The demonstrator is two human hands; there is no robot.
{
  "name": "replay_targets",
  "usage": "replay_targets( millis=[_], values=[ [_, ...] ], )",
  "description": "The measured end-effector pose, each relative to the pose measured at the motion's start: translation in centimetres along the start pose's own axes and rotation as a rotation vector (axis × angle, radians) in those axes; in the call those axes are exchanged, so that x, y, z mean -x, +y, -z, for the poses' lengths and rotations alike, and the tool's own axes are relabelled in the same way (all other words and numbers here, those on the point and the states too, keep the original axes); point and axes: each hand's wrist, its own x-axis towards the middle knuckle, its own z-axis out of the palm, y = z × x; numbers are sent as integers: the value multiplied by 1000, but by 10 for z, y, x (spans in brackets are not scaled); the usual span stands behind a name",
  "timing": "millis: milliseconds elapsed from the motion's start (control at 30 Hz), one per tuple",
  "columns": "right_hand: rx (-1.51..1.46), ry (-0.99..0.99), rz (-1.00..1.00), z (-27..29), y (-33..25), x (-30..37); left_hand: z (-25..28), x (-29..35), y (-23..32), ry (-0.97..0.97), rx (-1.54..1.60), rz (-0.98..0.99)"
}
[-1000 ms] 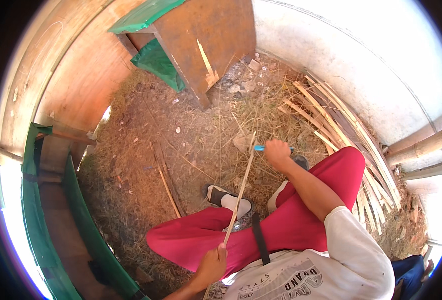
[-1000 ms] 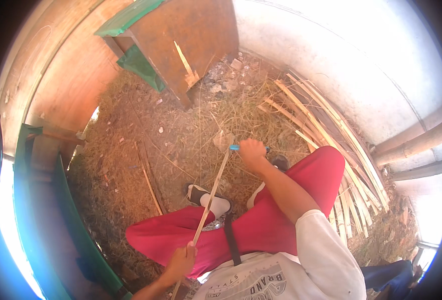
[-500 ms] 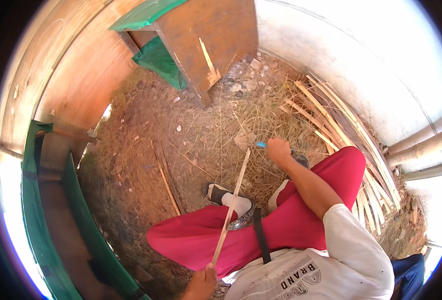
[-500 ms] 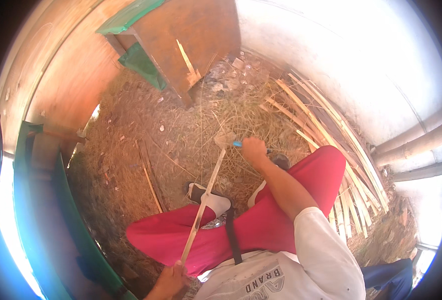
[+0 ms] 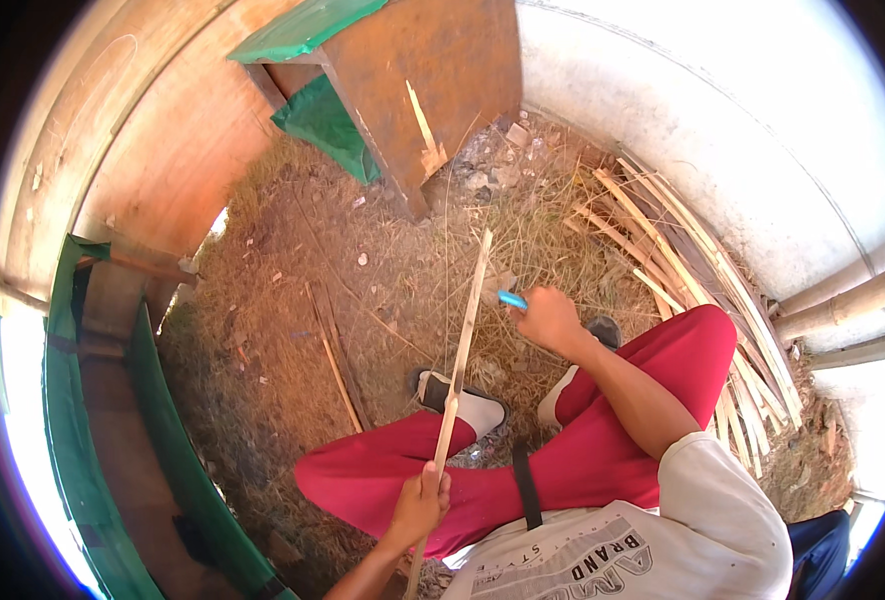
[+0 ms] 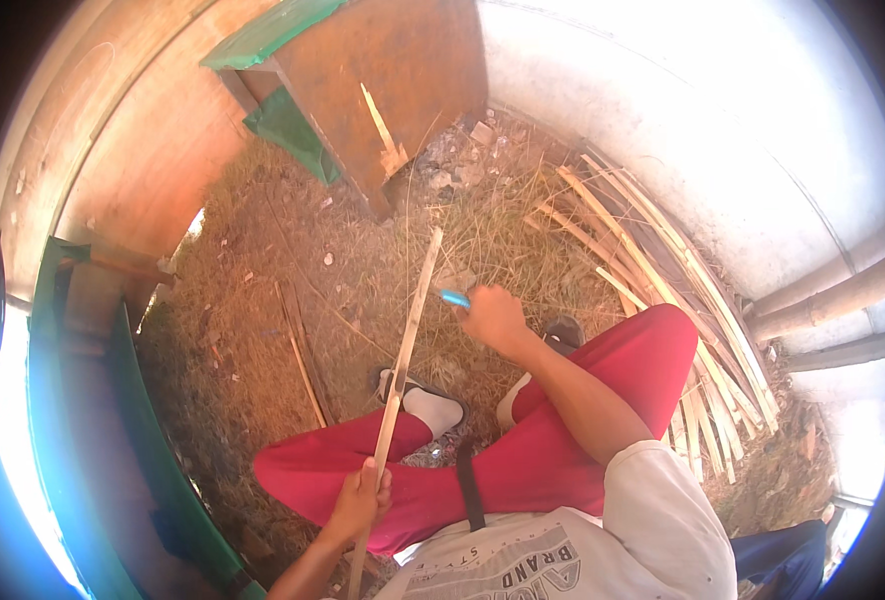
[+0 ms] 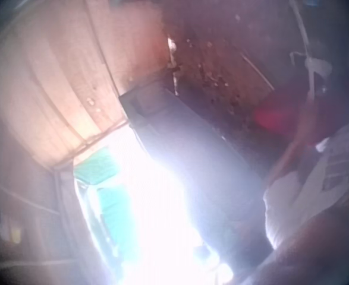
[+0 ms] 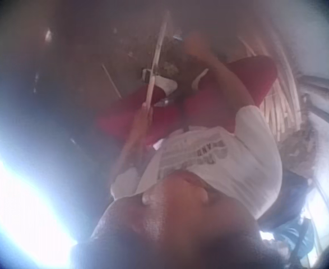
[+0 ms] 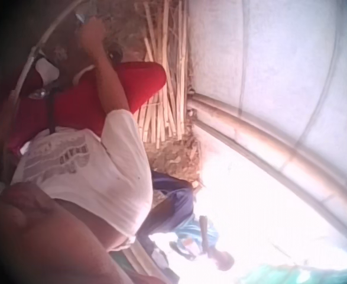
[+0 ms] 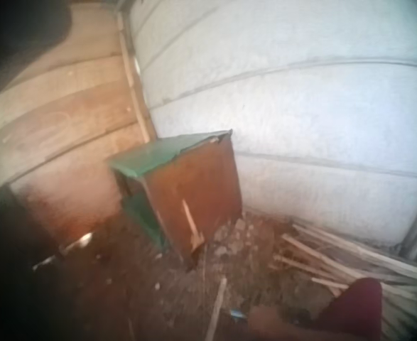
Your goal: The person sits on the ground and uses a utility knife to shave and smooth a long bamboo stick. They repeatedly rotate the stick and scrape along its length to remove the outer layer.
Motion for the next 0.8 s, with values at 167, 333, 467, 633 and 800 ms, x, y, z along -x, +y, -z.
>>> replay_targets(
  millis=[167,333,467,633,800],
  values=[
    [56,-93,132,-1,-29,37,-6,-29,24,-192,399,25],
    [55,-19,151,0,-31,37,-8,-54,29,-251,473,-13],
    [93,-16,130,3,-32,34,-13,-65,26,-235,419,7],
    [127,-13,178,-3,-28,34,-33,-76,14,53,26,-192],
    [187,16,209,-8,-24,31,-35,-81,11,86,-47,-226]
  ],
)
